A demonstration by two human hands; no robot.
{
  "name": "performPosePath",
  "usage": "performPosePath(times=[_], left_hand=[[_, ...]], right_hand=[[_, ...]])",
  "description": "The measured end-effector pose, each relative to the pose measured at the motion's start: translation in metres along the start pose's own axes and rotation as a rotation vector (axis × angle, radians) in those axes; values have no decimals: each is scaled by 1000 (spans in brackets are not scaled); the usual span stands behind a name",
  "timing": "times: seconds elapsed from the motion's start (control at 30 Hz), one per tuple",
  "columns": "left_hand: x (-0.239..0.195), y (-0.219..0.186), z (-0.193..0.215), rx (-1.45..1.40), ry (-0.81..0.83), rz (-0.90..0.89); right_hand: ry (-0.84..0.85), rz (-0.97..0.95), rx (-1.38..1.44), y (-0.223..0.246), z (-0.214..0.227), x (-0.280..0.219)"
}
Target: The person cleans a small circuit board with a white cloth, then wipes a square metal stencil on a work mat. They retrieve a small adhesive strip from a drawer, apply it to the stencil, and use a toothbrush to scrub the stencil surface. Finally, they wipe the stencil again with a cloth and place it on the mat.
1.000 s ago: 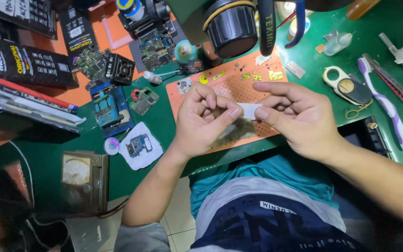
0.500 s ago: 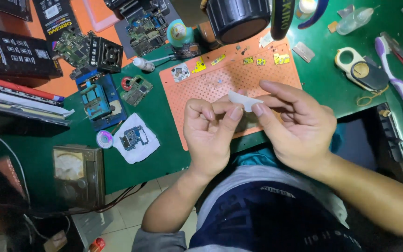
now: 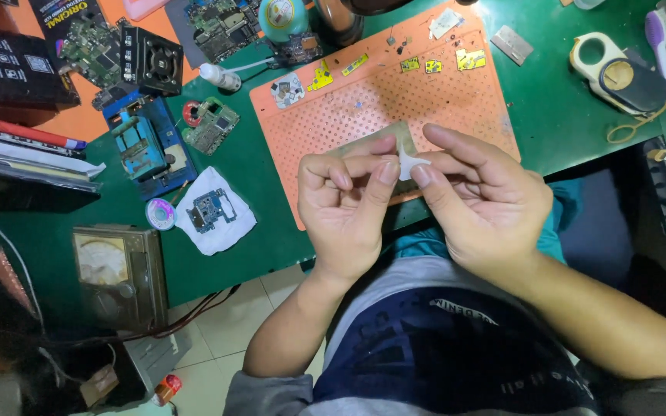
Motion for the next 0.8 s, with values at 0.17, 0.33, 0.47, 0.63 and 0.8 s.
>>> performPosePath(times=[0.17, 0.33, 0.47, 0.63, 0.8], left_hand=[[-2, 0, 1, 8, -4, -3], [-5, 6, 3, -7, -55, 38], [-8, 11, 5, -32, -64, 67], [-14, 28, 5, -325, -25, 300], [-14, 31, 5, -497, -50, 299]], right_hand=[[-2, -17, -4, -3, -1, -3], [11, -39, 31, -6, -3, -5], [31, -19, -26, -6, -1, -3], [116, -210, 126, -19, 2, 1], [101, -288, 442, -27, -3, 2]])
Point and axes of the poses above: each hand's wrist, its own x-axis towards the middle knuckle, its own z-axis out of the back of the hand, y = z × x, the point moved 6 cm from there along x, towards the middle knuckle, and after that the axes turned 10 degrees about y, right-handed, at the moved point
